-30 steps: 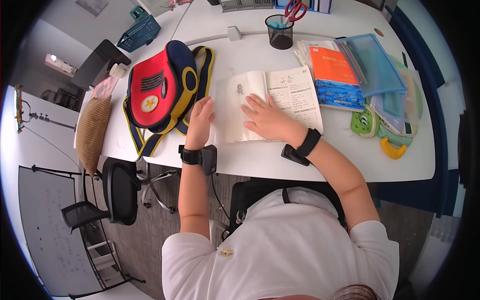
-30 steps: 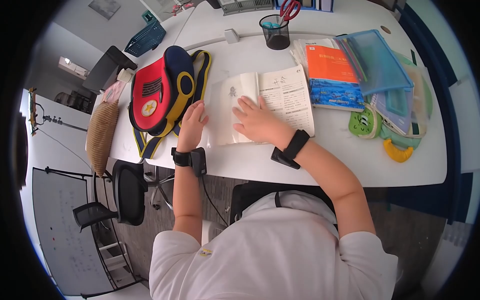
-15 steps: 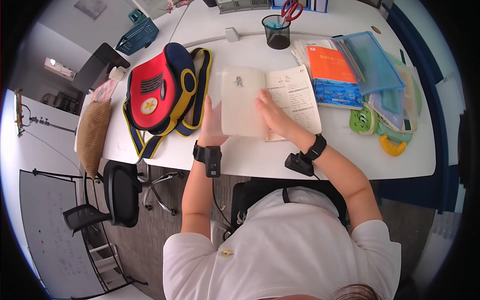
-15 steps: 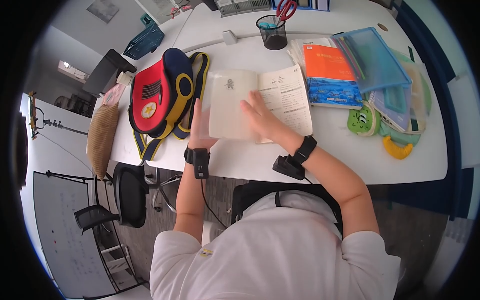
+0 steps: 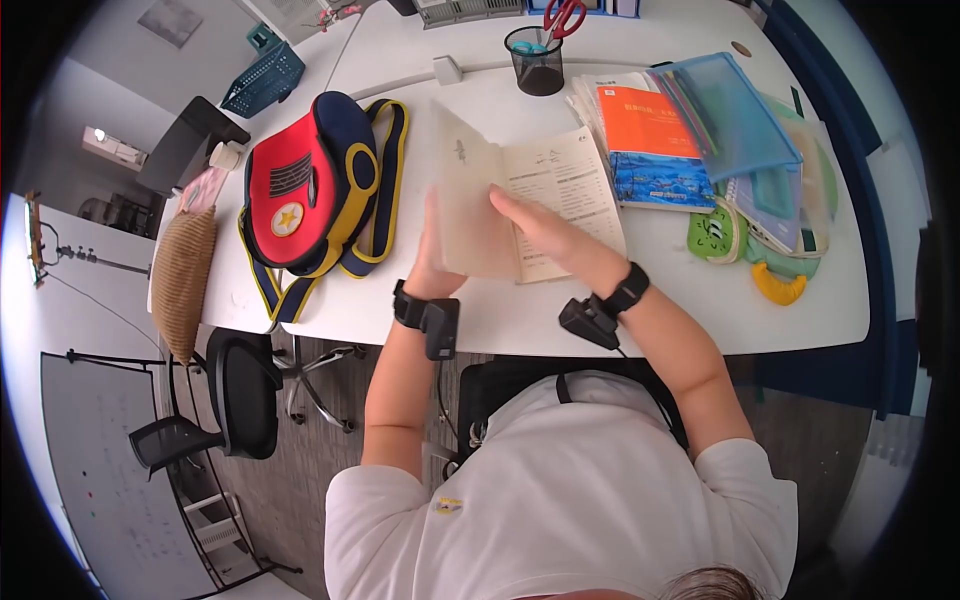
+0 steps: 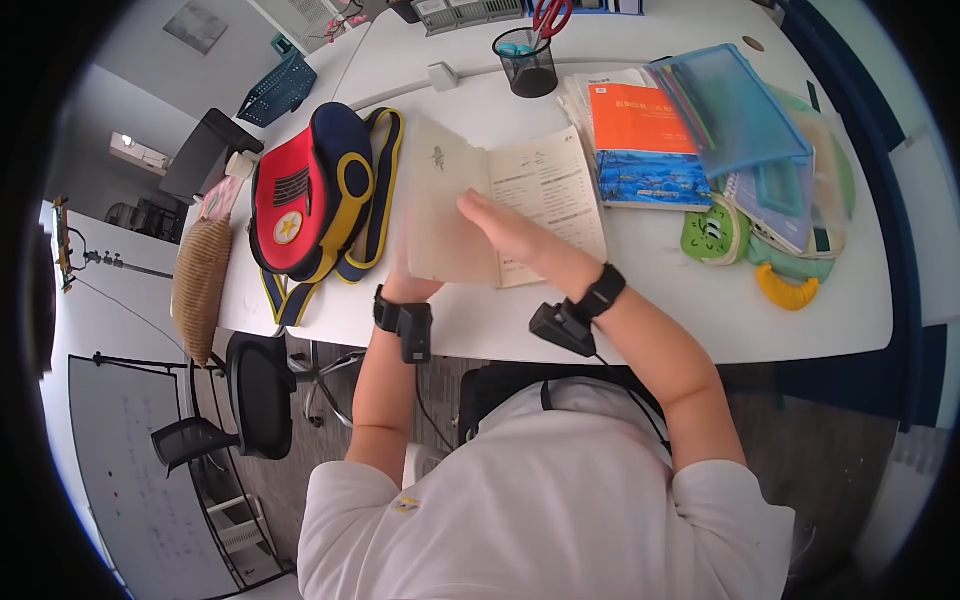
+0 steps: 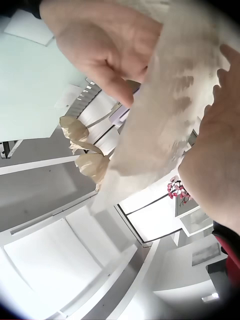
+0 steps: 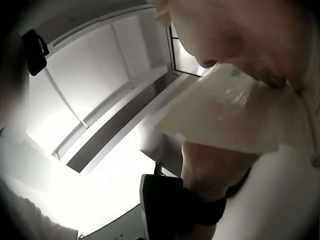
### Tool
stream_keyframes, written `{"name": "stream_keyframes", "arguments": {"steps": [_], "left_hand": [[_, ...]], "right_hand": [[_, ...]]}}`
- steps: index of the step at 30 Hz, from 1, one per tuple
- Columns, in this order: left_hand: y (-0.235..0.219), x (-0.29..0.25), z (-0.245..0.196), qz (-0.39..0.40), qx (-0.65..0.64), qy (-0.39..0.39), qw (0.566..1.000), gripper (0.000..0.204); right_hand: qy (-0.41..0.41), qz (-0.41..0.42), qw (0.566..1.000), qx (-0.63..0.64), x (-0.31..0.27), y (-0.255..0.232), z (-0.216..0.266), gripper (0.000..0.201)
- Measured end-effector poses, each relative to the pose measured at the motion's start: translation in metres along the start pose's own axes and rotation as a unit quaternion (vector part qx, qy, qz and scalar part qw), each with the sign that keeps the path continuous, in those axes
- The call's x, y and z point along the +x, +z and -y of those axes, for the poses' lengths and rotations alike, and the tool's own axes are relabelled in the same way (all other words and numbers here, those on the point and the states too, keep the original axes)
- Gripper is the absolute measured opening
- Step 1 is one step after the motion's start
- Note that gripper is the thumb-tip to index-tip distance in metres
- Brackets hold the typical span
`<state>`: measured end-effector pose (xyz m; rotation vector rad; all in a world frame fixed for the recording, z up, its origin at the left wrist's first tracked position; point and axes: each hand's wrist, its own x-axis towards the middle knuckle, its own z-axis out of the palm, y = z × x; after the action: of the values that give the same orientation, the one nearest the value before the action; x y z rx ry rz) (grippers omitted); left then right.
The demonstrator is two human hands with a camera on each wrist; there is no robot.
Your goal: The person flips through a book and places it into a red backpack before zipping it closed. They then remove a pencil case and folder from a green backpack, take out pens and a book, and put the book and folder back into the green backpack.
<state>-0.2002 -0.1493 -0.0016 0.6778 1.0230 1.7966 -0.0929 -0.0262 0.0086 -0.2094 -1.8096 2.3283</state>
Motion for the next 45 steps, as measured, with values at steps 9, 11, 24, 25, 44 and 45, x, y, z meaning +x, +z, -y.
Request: {"name": "stream_keyframes", "arguments": {"steps": [9,11,24,25,44,45], "left_hand": [[-0.027,-0.016,-0.058,-0.123,0.139,0.043,0.982,0.044],[-0.013,-0.017,-0.065,-0.096,0.265,0.063,0.957,0.043],[0.034,0.001,0.014,0.132,0.827,-0.048,0.545,0.061],[0.032,0.001,0.017,0.123,0.837,-0.035,0.532,0.064],[0.006,-0.005,0.020,0.089,0.802,-0.019,0.590,0.070],[0.010,-0.003,0.017,0.084,0.802,-0.030,0.590,0.068]], "right_hand": [[0.003,-0.167,0.814,-0.556,-0.060,-0.069,0.038,0.029],[0.008,-0.177,0.799,-0.575,-0.064,-0.071,0.033,0.028],[0.056,-0.118,0.821,-0.556,-0.070,-0.078,0.017,0.028],[0.055,-0.115,0.832,-0.539,-0.070,-0.078,0.015,0.028],[0.182,0.004,0.983,0.004,-0.061,-0.085,0.035,0.033],[0.180,0.043,0.983,0.009,-0.062,-0.079,0.051,0.036]]}}
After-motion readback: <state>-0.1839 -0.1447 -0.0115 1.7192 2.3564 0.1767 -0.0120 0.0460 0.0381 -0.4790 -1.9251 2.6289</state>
